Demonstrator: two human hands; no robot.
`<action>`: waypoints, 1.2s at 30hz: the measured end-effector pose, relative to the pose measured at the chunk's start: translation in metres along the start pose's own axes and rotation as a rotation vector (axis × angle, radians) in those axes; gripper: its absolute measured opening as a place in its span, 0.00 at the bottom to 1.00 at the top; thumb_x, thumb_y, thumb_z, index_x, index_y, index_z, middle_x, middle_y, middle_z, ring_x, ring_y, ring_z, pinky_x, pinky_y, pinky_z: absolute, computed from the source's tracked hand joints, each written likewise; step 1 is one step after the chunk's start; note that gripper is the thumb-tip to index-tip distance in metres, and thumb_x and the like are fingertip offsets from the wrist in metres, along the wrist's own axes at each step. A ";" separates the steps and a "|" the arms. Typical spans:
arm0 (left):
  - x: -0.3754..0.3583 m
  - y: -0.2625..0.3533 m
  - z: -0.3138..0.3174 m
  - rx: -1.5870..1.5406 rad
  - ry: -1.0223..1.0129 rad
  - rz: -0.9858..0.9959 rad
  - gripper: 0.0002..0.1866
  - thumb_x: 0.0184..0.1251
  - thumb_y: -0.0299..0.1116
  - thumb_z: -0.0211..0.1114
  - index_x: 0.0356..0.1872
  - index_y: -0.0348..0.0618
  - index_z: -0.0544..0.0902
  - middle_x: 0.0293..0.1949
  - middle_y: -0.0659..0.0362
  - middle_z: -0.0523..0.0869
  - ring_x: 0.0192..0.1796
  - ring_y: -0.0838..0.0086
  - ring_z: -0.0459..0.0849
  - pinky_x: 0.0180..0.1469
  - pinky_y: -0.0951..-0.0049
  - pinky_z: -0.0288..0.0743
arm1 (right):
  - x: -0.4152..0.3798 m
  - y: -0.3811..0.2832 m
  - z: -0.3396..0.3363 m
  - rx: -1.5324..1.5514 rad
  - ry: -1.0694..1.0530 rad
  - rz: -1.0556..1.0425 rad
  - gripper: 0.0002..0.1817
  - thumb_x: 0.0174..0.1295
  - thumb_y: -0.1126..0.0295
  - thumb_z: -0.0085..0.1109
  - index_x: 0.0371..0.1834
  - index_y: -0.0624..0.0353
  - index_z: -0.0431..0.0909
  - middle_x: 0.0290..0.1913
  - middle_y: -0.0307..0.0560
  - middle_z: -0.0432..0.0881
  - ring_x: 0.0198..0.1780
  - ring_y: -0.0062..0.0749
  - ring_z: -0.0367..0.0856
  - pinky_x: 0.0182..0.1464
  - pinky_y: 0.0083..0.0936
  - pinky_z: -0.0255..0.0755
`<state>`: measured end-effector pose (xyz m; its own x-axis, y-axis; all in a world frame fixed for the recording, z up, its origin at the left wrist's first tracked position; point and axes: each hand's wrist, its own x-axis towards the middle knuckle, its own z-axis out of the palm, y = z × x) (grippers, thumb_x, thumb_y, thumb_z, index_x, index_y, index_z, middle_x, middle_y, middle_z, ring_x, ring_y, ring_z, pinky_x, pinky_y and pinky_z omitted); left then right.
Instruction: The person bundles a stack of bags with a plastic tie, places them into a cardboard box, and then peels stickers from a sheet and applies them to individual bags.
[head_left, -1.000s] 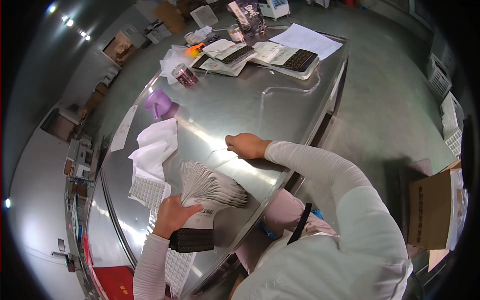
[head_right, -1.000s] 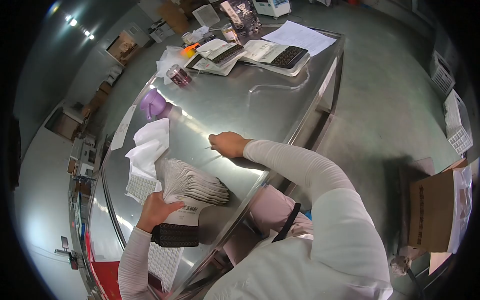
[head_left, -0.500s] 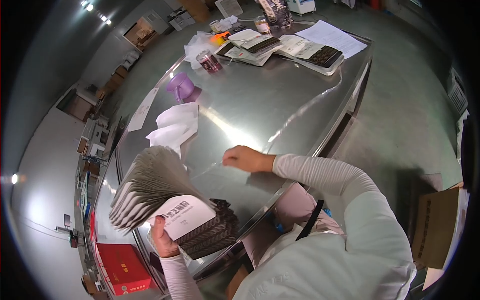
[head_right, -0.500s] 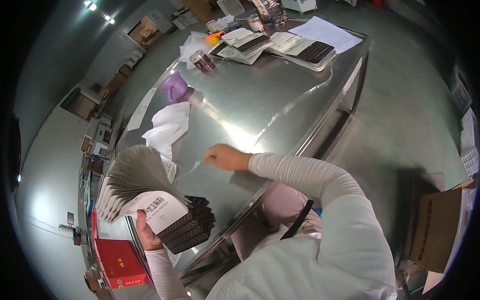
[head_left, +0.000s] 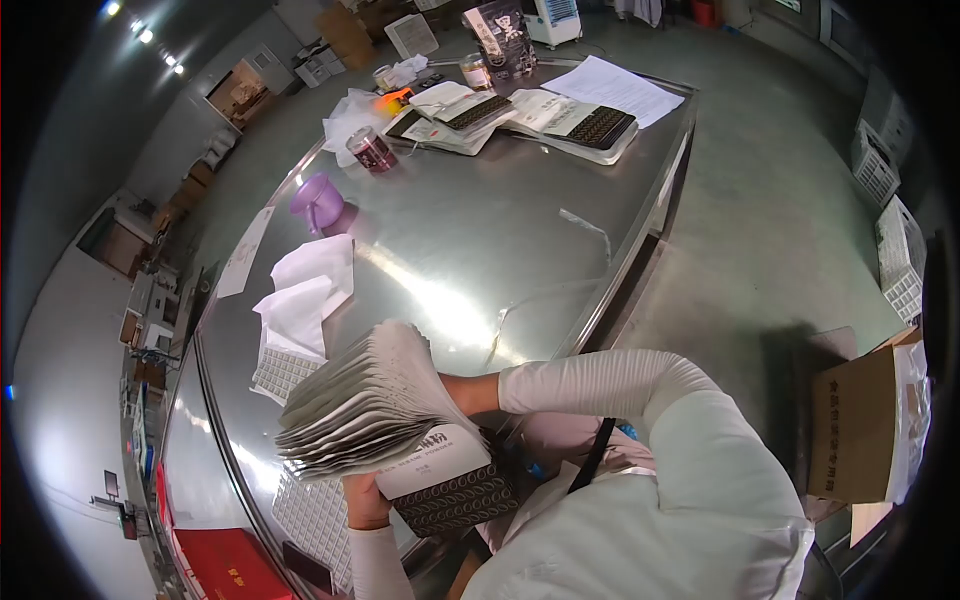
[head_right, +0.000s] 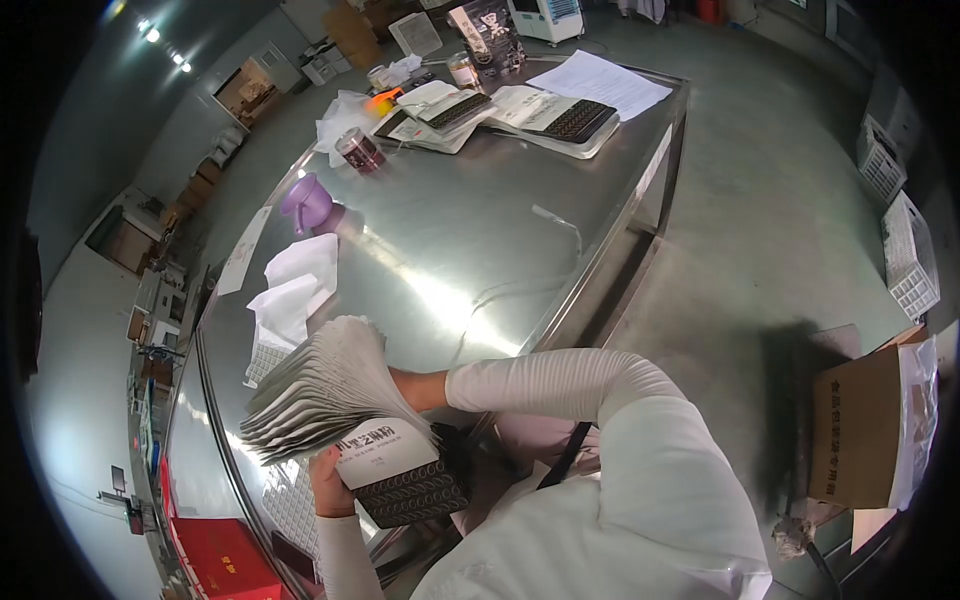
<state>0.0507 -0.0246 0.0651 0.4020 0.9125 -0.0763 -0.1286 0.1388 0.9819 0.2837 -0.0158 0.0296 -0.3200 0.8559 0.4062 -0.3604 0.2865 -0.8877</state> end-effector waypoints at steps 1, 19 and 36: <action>0.000 0.003 0.009 -0.002 0.000 0.018 0.19 0.66 0.34 0.58 0.51 0.27 0.77 0.46 0.49 0.84 0.46 0.61 0.85 0.50 0.65 0.79 | 0.001 -0.004 0.000 0.132 0.020 0.081 0.30 0.63 0.67 0.64 0.67 0.63 0.66 0.66 0.48 0.70 0.65 0.32 0.65 0.69 0.30 0.58; 0.079 0.104 0.018 1.351 0.061 0.479 0.21 0.52 0.44 0.74 0.38 0.36 0.82 0.34 0.46 0.83 0.39 0.48 0.83 0.42 0.56 0.76 | -0.061 -0.098 0.005 -0.979 -0.365 -0.064 0.10 0.67 0.64 0.51 0.39 0.58 0.76 0.37 0.51 0.80 0.38 0.49 0.80 0.37 0.40 0.74; 0.042 0.100 0.055 1.459 -0.261 0.543 0.23 0.52 0.46 0.71 0.38 0.35 0.81 0.38 0.49 0.81 0.42 0.52 0.83 0.44 0.57 0.77 | 0.108 -0.262 0.024 -1.172 -0.228 -0.827 0.08 0.61 0.63 0.58 0.30 0.56 0.79 0.26 0.48 0.80 0.30 0.48 0.80 0.36 0.38 0.73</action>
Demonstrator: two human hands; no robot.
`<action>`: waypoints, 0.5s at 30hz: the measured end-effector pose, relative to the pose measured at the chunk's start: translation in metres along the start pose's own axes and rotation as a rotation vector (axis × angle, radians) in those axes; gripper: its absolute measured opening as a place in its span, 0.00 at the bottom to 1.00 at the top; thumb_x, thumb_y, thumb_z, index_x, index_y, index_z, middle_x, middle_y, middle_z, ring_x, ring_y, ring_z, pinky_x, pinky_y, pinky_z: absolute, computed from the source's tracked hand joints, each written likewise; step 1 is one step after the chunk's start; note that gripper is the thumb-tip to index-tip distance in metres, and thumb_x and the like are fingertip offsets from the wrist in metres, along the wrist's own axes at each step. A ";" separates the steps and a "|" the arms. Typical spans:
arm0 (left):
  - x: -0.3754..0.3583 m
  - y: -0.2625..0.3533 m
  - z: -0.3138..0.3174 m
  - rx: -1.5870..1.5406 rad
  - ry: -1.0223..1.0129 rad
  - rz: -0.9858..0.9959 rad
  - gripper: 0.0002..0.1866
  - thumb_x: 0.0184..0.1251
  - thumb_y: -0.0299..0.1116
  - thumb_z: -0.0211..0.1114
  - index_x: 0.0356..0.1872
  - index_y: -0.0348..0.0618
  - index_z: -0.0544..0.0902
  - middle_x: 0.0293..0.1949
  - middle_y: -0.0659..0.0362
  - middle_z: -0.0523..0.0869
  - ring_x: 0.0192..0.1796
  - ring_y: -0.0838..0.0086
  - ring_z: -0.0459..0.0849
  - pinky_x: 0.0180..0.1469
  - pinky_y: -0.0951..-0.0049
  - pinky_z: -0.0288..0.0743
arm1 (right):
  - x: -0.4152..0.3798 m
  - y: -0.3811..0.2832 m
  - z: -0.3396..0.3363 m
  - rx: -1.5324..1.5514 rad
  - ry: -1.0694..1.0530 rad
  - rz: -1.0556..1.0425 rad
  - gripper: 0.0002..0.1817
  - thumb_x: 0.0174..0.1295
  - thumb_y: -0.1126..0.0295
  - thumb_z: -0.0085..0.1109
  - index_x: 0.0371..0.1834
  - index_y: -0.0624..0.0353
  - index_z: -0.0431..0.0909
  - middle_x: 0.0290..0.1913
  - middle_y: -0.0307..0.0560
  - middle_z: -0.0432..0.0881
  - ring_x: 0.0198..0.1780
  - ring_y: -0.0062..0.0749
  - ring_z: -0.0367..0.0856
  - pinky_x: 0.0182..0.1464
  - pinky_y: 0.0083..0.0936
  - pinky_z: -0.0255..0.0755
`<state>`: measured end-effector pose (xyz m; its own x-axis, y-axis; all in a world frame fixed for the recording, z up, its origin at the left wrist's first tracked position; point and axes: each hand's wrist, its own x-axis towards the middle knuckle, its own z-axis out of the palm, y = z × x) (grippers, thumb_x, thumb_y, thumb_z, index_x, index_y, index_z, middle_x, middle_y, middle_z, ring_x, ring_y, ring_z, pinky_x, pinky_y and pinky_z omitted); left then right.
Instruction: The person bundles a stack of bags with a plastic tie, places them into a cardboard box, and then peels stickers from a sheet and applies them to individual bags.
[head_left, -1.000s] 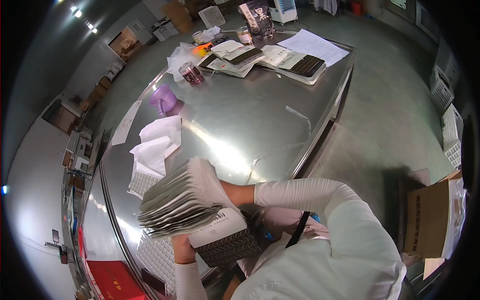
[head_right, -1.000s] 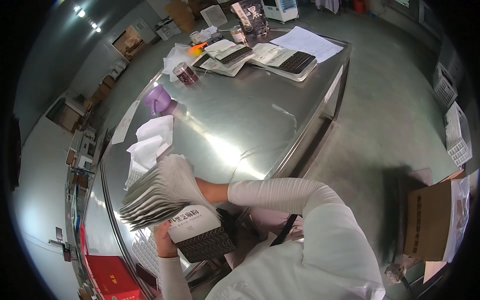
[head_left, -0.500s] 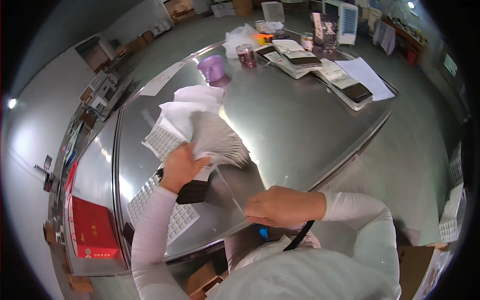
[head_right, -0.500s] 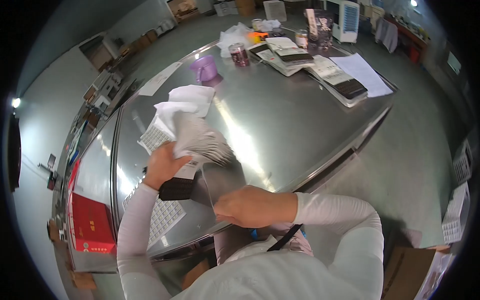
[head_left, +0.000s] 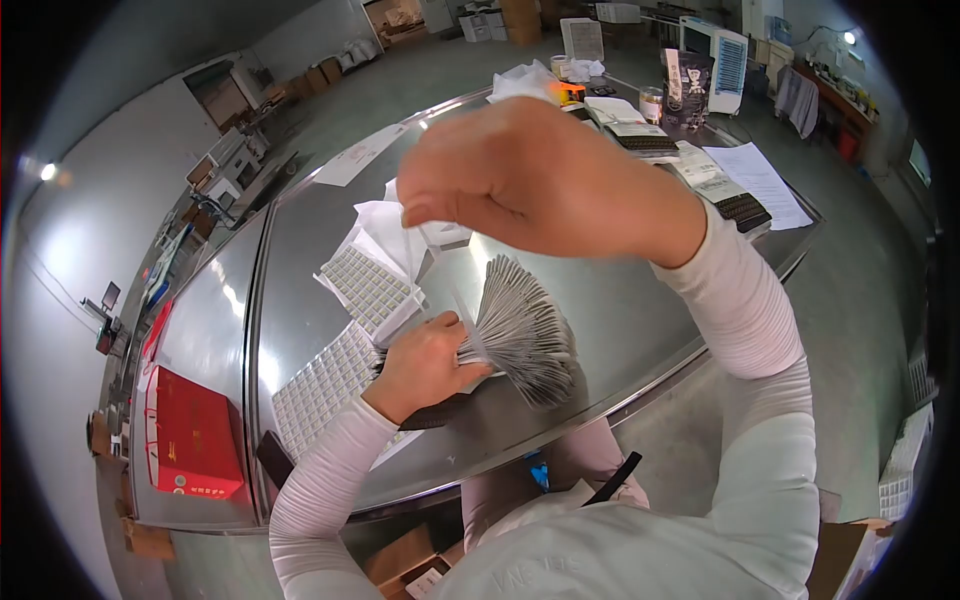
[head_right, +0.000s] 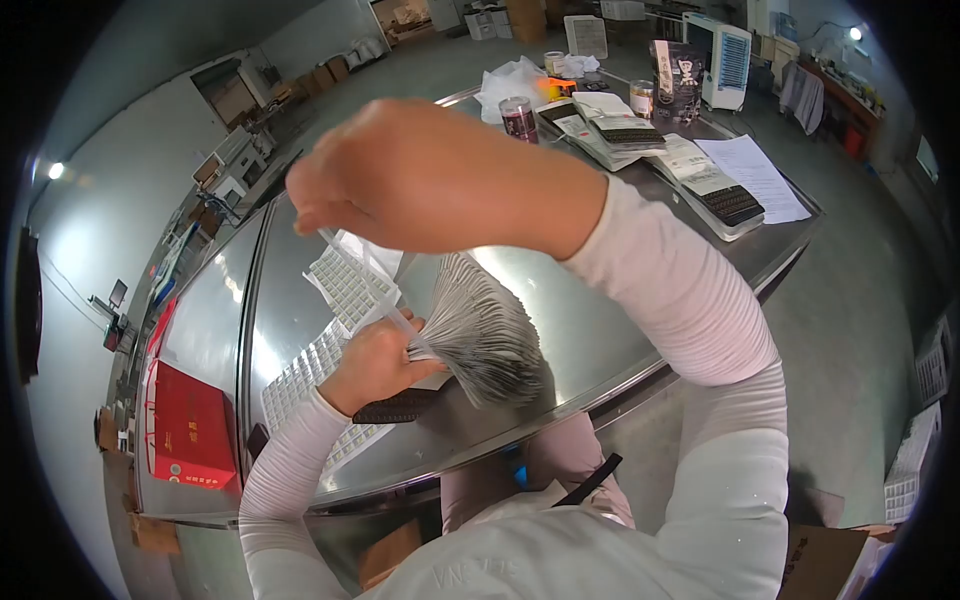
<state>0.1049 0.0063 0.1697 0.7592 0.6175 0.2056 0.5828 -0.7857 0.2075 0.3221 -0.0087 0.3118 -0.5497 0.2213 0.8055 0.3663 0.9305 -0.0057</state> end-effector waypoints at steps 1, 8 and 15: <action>-0.001 0.000 -0.001 -0.022 -0.007 -0.005 0.23 0.52 0.46 0.71 0.38 0.35 0.81 0.39 0.48 0.81 0.42 0.52 0.83 0.44 0.57 0.77 | 0.005 0.001 -0.001 -0.011 0.024 -0.033 0.09 0.62 0.63 0.58 0.30 0.56 0.78 0.27 0.48 0.80 0.31 0.48 0.79 0.36 0.38 0.74; -0.010 0.005 -0.002 0.072 -0.076 0.112 0.20 0.48 0.41 0.73 0.37 0.37 0.80 0.35 0.51 0.79 0.37 0.53 0.82 0.39 0.58 0.76 | 0.021 0.038 0.006 -0.102 0.065 0.049 0.11 0.65 0.59 0.54 0.33 0.55 0.77 0.31 0.49 0.81 0.34 0.51 0.78 0.37 0.42 0.71; -0.046 0.010 -0.046 -0.076 0.121 0.083 0.22 0.41 0.32 0.76 0.40 0.38 0.79 0.34 0.52 0.77 0.35 0.54 0.81 0.37 0.62 0.75 | -0.146 0.143 0.117 -0.052 -0.201 0.708 0.15 0.68 0.59 0.49 0.39 0.58 0.81 0.40 0.56 0.83 0.41 0.53 0.81 0.43 0.42 0.72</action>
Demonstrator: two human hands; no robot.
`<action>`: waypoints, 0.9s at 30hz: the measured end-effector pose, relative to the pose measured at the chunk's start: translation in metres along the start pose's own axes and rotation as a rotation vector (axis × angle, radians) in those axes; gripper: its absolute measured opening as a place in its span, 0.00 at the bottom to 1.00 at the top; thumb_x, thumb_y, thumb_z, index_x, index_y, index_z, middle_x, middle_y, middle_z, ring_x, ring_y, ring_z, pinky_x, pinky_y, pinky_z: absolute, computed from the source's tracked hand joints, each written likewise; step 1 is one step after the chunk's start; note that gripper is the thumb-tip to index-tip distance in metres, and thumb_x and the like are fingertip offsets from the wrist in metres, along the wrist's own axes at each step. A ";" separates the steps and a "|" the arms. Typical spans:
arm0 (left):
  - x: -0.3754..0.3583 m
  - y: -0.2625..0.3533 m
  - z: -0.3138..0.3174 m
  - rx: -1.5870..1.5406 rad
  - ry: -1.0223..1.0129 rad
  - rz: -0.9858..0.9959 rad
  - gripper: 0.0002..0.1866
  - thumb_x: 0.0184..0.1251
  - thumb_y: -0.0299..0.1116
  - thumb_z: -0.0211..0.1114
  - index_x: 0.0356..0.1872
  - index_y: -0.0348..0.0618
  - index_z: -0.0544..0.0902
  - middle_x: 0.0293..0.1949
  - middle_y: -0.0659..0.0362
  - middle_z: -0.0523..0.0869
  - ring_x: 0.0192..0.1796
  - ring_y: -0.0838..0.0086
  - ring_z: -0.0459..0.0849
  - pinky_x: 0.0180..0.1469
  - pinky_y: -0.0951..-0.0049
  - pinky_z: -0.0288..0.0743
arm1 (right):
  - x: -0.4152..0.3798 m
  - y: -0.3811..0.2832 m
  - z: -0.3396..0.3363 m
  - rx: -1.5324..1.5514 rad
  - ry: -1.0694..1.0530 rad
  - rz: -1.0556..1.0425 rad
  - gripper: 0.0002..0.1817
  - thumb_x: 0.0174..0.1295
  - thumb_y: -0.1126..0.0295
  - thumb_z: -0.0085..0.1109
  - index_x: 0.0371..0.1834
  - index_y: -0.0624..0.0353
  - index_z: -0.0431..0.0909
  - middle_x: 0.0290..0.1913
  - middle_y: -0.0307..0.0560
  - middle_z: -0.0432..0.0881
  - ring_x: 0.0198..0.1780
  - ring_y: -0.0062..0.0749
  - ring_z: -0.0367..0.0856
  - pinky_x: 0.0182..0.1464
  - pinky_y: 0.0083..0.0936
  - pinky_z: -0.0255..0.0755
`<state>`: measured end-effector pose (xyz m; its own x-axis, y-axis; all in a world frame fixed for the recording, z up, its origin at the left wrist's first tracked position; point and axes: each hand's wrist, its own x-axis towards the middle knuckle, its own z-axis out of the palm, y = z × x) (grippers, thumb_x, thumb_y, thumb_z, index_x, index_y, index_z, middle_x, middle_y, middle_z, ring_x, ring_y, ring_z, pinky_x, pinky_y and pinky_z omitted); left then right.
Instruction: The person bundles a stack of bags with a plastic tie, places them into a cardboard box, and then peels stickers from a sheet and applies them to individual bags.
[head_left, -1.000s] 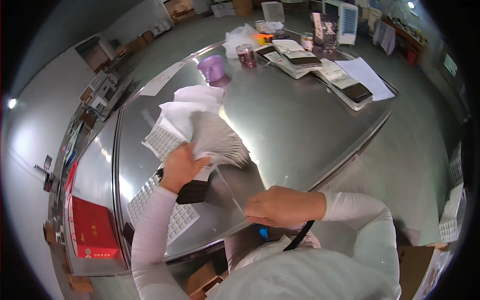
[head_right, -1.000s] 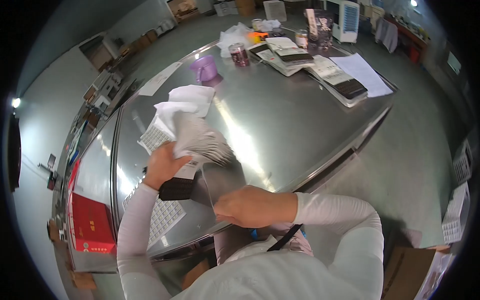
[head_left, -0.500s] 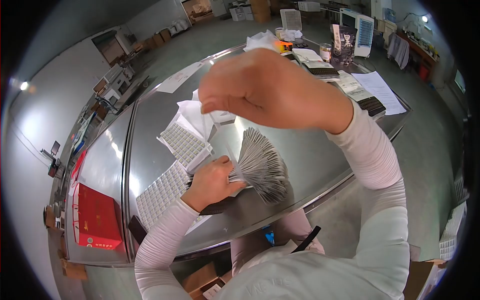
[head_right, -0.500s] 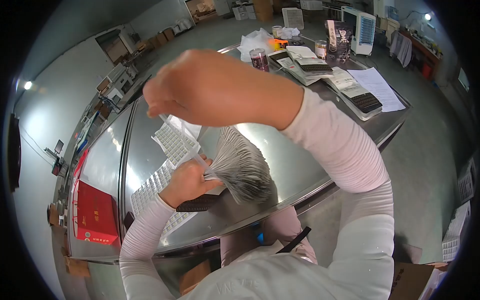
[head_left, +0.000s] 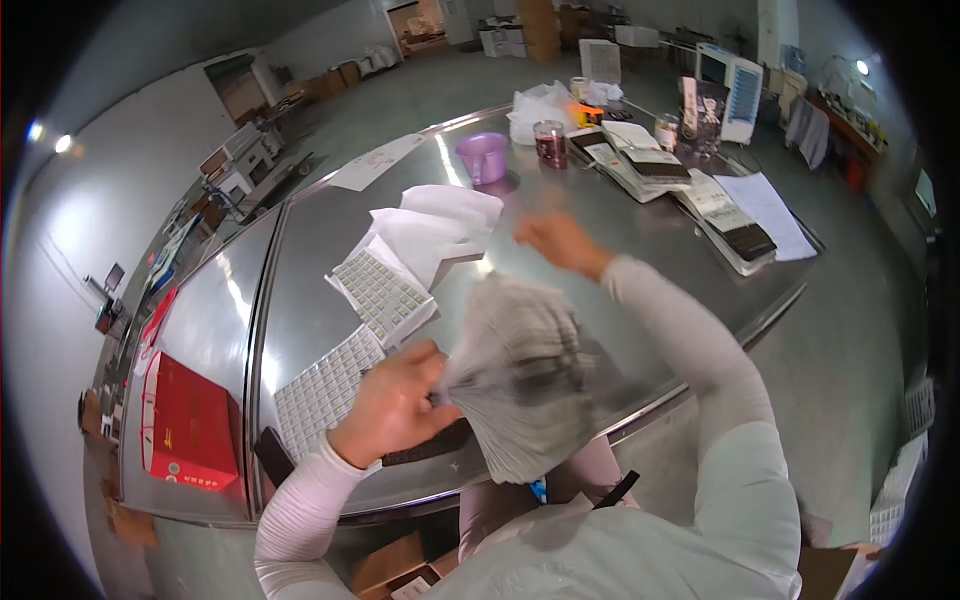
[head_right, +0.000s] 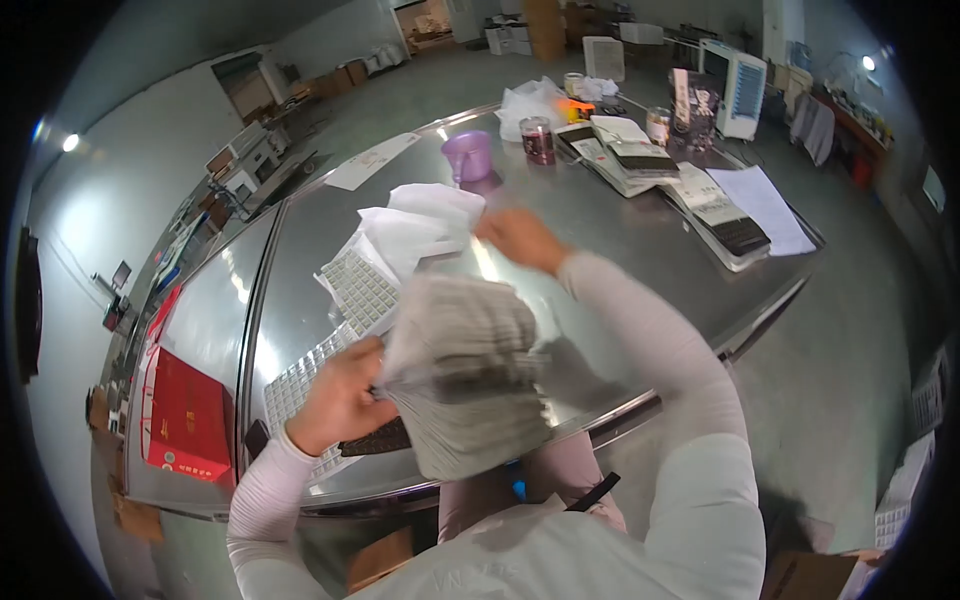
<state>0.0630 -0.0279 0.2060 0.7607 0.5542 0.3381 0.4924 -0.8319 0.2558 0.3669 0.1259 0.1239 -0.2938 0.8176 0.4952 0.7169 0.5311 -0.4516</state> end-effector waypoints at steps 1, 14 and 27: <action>-0.001 -0.006 -0.007 -0.059 0.077 -0.022 0.22 0.41 0.32 0.76 0.40 0.37 0.79 0.34 0.51 0.77 0.35 0.53 0.81 0.37 0.62 0.75 | -0.024 0.011 0.020 0.114 -0.129 -0.026 0.16 0.66 0.59 0.51 0.44 0.57 0.82 0.44 0.58 0.83 0.44 0.54 0.81 0.46 0.39 0.74; 0.033 -0.032 0.037 0.083 -0.023 -0.486 0.25 0.48 0.51 0.72 0.27 0.33 0.82 0.27 0.41 0.84 0.34 0.48 0.85 0.38 0.56 0.77 | -0.123 -0.150 0.021 1.201 -0.155 0.062 0.13 0.71 0.68 0.49 0.32 0.65 0.76 0.42 0.43 0.79 0.35 0.21 0.76 0.42 0.21 0.71; 0.085 -0.037 0.046 -0.713 -0.007 -0.289 0.09 0.64 0.19 0.54 0.43 0.41 0.73 0.33 0.67 0.74 0.33 0.85 0.71 0.34 0.81 0.67 | -0.106 -0.116 0.022 1.097 0.141 0.240 0.13 0.72 0.62 0.51 0.48 0.61 0.77 0.34 0.33 0.73 0.34 0.17 0.70 0.38 0.17 0.67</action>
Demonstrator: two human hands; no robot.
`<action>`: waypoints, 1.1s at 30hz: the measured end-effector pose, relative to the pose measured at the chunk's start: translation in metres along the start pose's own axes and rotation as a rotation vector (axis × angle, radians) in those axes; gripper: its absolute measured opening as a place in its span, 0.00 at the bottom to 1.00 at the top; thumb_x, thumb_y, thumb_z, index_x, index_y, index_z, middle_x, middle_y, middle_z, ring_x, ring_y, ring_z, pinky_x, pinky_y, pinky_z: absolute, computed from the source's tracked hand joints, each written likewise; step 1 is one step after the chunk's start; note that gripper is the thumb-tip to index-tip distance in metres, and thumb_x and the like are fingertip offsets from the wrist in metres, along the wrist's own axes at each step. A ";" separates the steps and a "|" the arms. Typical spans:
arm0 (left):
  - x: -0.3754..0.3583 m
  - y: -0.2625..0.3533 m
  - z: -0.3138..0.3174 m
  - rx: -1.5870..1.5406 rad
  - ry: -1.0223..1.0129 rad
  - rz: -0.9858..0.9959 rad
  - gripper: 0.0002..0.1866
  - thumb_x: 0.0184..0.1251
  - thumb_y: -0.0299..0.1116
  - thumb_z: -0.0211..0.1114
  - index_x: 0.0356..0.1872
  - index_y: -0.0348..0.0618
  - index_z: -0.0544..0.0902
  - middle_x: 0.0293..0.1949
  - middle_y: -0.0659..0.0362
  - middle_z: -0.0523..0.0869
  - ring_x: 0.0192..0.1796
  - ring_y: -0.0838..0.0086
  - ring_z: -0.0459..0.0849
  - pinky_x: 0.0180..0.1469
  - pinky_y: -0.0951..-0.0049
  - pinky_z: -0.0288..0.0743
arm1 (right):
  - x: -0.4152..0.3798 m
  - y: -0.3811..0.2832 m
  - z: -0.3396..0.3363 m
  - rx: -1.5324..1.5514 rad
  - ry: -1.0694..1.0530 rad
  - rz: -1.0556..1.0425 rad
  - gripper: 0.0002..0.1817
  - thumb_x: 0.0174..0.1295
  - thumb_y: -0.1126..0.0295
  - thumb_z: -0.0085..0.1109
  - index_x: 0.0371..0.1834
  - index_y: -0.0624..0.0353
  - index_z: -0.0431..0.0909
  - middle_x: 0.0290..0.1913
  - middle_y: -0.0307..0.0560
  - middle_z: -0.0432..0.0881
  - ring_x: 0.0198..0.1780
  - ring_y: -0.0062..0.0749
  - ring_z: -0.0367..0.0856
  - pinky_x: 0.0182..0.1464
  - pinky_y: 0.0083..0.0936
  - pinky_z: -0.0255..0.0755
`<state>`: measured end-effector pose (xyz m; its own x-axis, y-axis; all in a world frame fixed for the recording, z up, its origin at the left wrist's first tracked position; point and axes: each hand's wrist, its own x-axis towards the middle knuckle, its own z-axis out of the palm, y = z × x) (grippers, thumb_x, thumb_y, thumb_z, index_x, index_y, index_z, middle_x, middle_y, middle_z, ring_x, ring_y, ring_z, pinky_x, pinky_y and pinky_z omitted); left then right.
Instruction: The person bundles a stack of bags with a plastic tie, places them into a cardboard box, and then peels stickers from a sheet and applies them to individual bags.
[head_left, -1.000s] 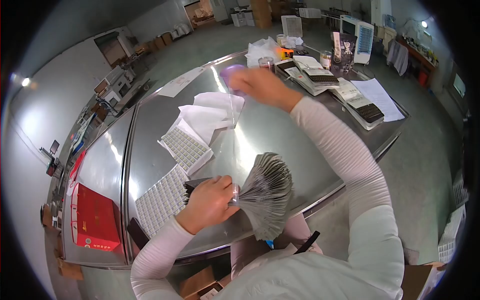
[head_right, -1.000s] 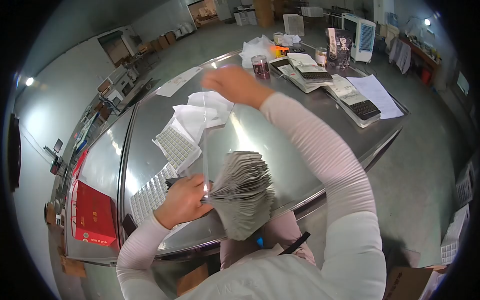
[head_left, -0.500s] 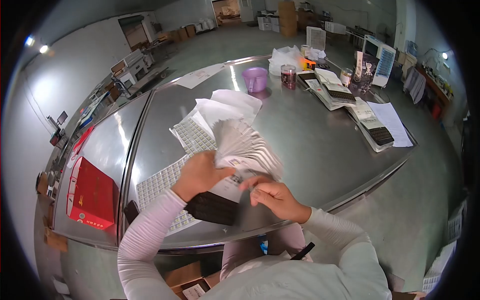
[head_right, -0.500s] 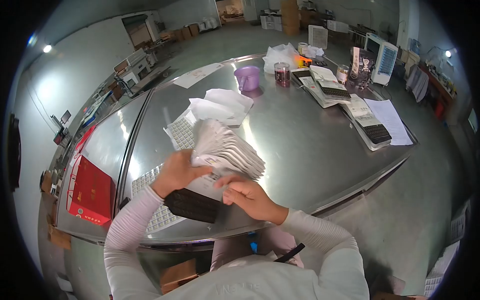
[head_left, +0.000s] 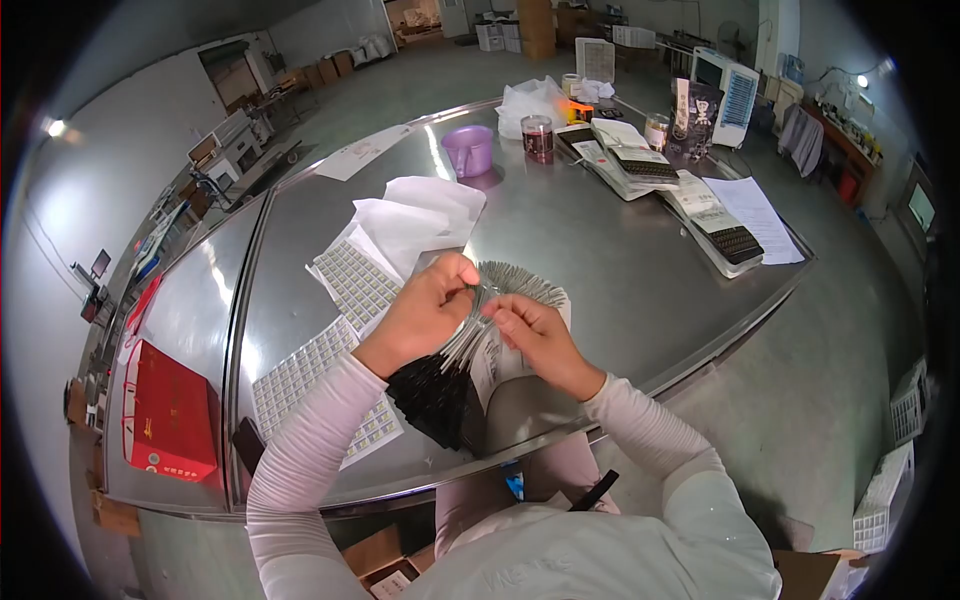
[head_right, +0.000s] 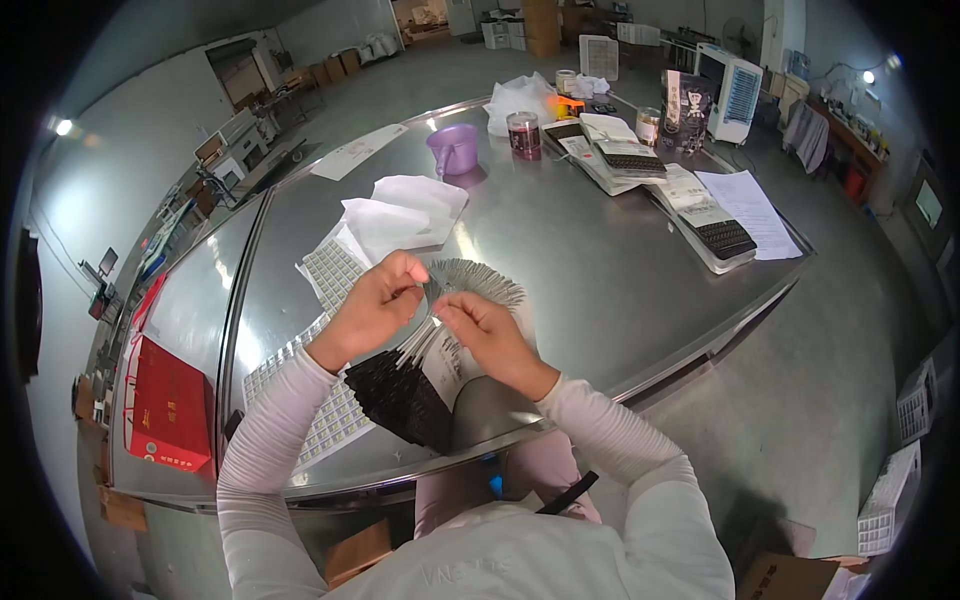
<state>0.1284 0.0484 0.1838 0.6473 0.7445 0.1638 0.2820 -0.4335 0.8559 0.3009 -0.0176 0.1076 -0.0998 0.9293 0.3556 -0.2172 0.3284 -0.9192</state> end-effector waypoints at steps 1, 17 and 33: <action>-0.002 0.007 0.002 -0.003 0.006 0.035 0.09 0.64 0.18 0.54 0.43 0.41 0.72 0.34 0.67 0.74 0.34 0.85 0.70 0.34 0.81 0.67 | 0.003 -0.001 0.002 -0.106 0.012 -0.044 0.12 0.71 0.64 0.53 0.49 0.61 0.77 0.34 0.33 0.73 0.35 0.17 0.70 0.39 0.17 0.67; 0.013 0.022 0.002 -0.105 0.398 0.322 0.11 0.65 0.25 0.61 0.48 0.42 0.77 0.45 0.60 0.85 0.46 0.70 0.80 0.53 0.69 0.72 | 0.035 0.008 -0.015 -0.558 -0.220 -0.348 0.06 0.65 0.71 0.57 0.39 0.61 0.80 0.33 0.48 0.80 0.35 0.41 0.79 0.39 0.30 0.73; -0.041 -0.033 0.007 0.359 0.228 0.403 0.01 0.63 0.26 0.63 0.34 0.41 0.80 0.28 0.55 0.80 0.32 0.59 0.77 0.36 0.64 0.70 | 0.042 -0.011 -0.018 -0.276 -0.240 0.084 0.06 0.68 0.69 0.56 0.37 0.59 0.80 0.30 0.35 0.81 0.31 0.13 0.76 0.29 0.13 0.68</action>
<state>0.0973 0.0285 0.1450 0.5955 0.5585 0.5774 0.2931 -0.8203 0.4912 0.3161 0.0210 0.1298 -0.3377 0.8998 0.2761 0.0685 0.3160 -0.9463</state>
